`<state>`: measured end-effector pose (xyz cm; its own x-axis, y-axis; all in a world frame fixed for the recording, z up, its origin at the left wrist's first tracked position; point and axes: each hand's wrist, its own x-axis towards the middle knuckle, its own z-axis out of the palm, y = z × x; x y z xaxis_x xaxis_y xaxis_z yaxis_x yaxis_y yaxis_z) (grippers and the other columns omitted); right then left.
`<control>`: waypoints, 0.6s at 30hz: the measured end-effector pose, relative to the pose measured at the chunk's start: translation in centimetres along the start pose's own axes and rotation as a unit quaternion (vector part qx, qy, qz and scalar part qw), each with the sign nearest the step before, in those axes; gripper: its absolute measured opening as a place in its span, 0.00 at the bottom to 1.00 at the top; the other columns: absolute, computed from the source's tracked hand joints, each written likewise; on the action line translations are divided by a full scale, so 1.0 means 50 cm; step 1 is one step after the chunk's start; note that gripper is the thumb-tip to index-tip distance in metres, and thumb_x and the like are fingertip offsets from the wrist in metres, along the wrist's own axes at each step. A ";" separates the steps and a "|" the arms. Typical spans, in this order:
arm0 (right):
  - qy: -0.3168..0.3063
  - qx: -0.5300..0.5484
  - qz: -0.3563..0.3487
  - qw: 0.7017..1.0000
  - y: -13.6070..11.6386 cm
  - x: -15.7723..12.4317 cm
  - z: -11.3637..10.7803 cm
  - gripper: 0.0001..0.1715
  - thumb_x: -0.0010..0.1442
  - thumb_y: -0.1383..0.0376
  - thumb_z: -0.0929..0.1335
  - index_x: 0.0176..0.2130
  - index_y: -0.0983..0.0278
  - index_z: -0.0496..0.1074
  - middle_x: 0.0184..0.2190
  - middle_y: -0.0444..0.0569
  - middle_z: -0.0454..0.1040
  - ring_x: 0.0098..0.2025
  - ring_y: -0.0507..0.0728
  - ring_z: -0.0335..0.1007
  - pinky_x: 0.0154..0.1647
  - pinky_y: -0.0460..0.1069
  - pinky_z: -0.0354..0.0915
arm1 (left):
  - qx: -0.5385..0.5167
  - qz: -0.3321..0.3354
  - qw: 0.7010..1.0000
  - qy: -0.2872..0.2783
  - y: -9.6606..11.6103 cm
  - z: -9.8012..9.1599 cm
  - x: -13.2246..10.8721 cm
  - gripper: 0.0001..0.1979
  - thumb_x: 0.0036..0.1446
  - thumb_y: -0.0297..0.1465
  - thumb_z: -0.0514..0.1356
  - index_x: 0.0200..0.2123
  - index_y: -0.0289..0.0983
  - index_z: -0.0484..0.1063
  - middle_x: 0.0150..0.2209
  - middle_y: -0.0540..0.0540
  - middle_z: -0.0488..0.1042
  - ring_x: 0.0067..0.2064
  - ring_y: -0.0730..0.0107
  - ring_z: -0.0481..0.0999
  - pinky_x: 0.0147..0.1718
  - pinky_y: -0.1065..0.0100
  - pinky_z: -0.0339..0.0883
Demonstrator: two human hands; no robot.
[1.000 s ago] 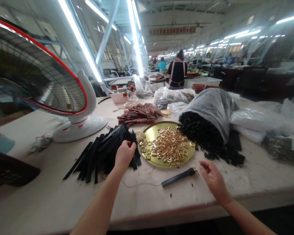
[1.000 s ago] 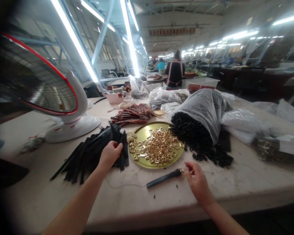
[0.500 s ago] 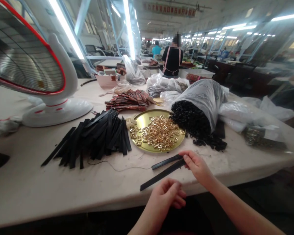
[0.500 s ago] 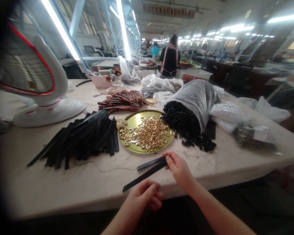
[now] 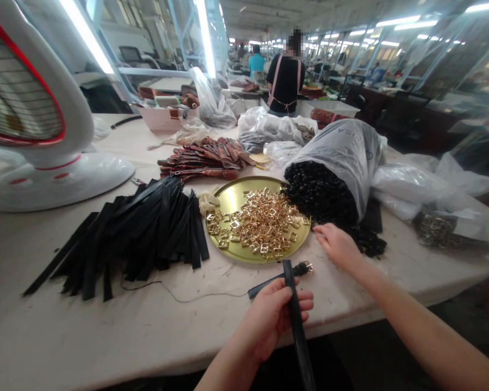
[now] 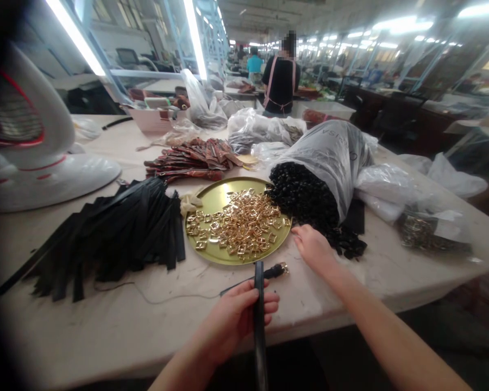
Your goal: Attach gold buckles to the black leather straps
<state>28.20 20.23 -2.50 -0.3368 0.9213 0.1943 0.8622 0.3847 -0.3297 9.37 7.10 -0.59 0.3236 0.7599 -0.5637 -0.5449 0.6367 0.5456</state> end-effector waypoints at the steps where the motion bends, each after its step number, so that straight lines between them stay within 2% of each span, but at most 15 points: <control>1: -0.018 -0.058 -0.017 0.998 0.014 0.014 0.006 0.16 0.59 0.64 0.59 0.45 0.65 0.67 0.40 0.54 0.70 0.42 0.58 0.67 0.42 0.50 0.60 | -0.024 -0.009 1.000 0.006 0.001 0.001 0.001 0.13 0.51 0.28 0.56 0.42 0.34 0.64 0.35 0.40 0.76 0.32 0.71 0.76 0.31 0.70 0.68; 4: -0.052 -0.168 -0.057 0.983 0.035 0.034 0.022 0.19 0.59 0.64 0.60 0.50 0.66 0.64 0.40 0.55 0.70 0.39 0.59 0.67 0.39 0.50 0.59 | -0.053 -0.023 0.998 0.027 0.006 0.001 0.005 0.15 0.51 0.27 0.57 0.43 0.35 0.64 0.39 0.37 0.75 0.36 0.68 0.77 0.34 0.69 0.70; 7: -0.057 -0.207 -0.076 0.974 0.042 0.030 0.026 0.18 0.60 0.64 0.59 0.48 0.66 0.65 0.36 0.54 0.71 0.36 0.59 0.66 0.37 0.51 0.58 | -0.067 -0.029 0.997 0.034 0.011 -0.002 0.009 0.15 0.50 0.26 0.57 0.44 0.36 0.64 0.42 0.37 0.75 0.39 0.65 0.77 0.35 0.68 0.71; 10: -0.055 -0.204 -0.083 0.974 0.043 0.024 0.019 0.16 0.60 0.64 0.58 0.46 0.65 0.67 0.35 0.53 0.71 0.36 0.59 0.66 0.37 0.50 0.57 | -0.080 -0.024 0.996 0.036 0.011 -0.005 0.013 0.16 0.51 0.25 0.56 0.45 0.36 0.64 0.42 0.37 0.75 0.42 0.63 0.76 0.35 0.68 0.72; 14: -0.058 -0.184 -0.094 0.977 0.035 0.038 0.012 0.17 0.60 0.65 0.59 0.48 0.66 0.65 0.42 0.55 0.69 0.39 0.58 0.66 0.38 0.49 0.57 | -0.092 -0.017 0.995 0.042 0.009 -0.003 0.016 0.15 0.52 0.24 0.55 0.45 0.35 0.64 0.43 0.36 0.75 0.42 0.63 0.76 0.35 0.68 0.72; 18: -0.085 -0.179 -0.088 0.976 0.030 0.061 0.023 0.16 0.60 0.67 0.58 0.47 0.67 0.66 0.36 0.55 0.71 0.36 0.58 0.67 0.38 0.50 0.57 | -0.116 0.057 0.989 0.066 0.019 -0.013 0.005 0.13 0.53 0.25 0.54 0.44 0.35 0.63 0.45 0.37 0.74 0.44 0.63 0.75 0.39 0.67 0.72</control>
<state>28.05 23.67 -3.48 -0.5237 0.8503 0.0527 0.8518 0.5219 0.0444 8.44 7.80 -0.64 0.1544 0.7917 -0.5911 -0.7397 0.4893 0.4621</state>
